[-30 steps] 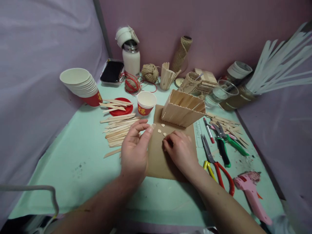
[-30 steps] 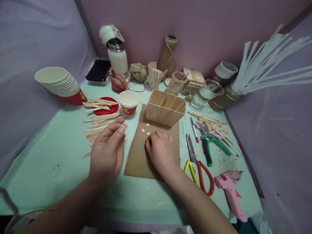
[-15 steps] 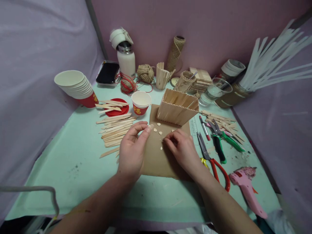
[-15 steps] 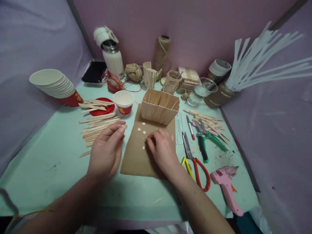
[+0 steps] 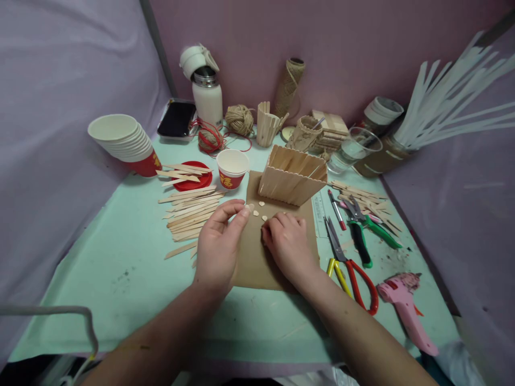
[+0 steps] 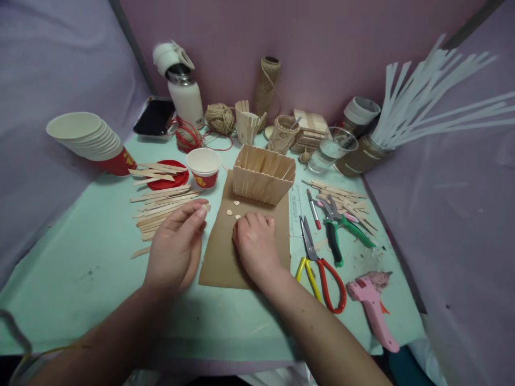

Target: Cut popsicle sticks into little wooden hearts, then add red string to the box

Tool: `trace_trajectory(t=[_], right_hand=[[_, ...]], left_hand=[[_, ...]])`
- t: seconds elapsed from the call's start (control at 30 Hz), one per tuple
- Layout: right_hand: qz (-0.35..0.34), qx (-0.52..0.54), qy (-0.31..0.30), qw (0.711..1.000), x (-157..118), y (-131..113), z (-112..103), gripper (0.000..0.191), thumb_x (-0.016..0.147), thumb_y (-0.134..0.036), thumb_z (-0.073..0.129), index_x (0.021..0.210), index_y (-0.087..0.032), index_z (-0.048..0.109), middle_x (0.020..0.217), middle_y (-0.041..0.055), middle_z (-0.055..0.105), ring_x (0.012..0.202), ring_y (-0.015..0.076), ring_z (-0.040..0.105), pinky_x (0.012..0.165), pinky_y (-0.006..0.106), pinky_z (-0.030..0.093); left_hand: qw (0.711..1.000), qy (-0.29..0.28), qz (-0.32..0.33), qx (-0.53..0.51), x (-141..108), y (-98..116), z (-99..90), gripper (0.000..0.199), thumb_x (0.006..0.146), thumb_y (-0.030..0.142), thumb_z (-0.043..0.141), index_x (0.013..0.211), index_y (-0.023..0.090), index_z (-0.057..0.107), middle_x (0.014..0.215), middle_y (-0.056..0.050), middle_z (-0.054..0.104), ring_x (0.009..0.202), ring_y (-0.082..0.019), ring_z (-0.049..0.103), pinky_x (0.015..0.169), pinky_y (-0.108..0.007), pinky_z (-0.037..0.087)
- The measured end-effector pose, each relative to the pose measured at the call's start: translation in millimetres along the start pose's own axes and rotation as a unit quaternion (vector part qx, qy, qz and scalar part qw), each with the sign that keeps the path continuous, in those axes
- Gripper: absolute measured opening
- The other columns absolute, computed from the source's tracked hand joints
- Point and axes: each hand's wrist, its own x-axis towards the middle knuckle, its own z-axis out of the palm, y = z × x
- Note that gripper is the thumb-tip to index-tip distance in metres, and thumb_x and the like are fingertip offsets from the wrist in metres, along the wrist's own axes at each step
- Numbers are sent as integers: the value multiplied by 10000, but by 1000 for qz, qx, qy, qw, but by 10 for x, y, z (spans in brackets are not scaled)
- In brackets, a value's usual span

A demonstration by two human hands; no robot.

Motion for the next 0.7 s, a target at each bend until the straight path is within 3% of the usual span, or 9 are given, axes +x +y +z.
trace_trajectory(t=[0.13,0.23,0.3,0.43,0.5,0.57,0.7], right_hand=[[30,67,6,997,-24,42,-35,192,929,-206,465,791,-174,596,843,79,633,844,231,543,720,353,305],[85,218,30,972,-87,142,-141,143,895,-227,509,772,-189,572,824,54,623,814,206,549,727,333,348],[143,374,20,916,-135,232,-228,144,882,-282,530,776,-193,568,786,36,615,753,184,548,702,313,380],[233,667,-68,705,-178,424,-351,255,804,-422,639,749,-183,572,649,-13,554,605,135,497,608,275,383],[236,736,-80,630,-170,509,-368,275,748,-408,704,689,-176,568,598,-37,497,564,108,442,583,256,358],[231,766,-66,596,-161,578,-355,260,721,-368,738,664,-168,581,591,-41,475,563,94,408,574,243,337],[238,774,-33,585,-189,664,-281,233,737,-361,734,717,-160,617,644,-19,524,599,99,416,591,247,333]], left_hand=[[1000,-2,-18,-4,1,6,3,139,717,307,757,786,213,680,977,8,659,854,-114,581,777,-232,447],[999,-22,-38,0,-1,-10,-5,156,716,312,756,794,203,676,962,2,662,795,-111,585,735,-234,454],[997,-46,-63,15,-11,-32,2,163,720,312,754,807,196,679,912,-4,667,774,-111,584,728,-234,455],[976,-131,-171,27,-63,-49,133,171,719,298,752,787,157,684,819,-27,678,761,-112,596,757,-239,459],[959,-171,-225,3,-92,-32,262,173,711,273,756,776,133,677,810,-45,687,775,-115,614,802,-253,465],[948,-191,-253,-20,-107,-20,402,174,695,238,765,776,118,668,797,-50,693,789,-118,632,849,-267,465],[950,-194,-244,-10,-88,-102,583,194,689,230,774,776,111,648,756,-36,691,763,-108,646,833,-254,472]])
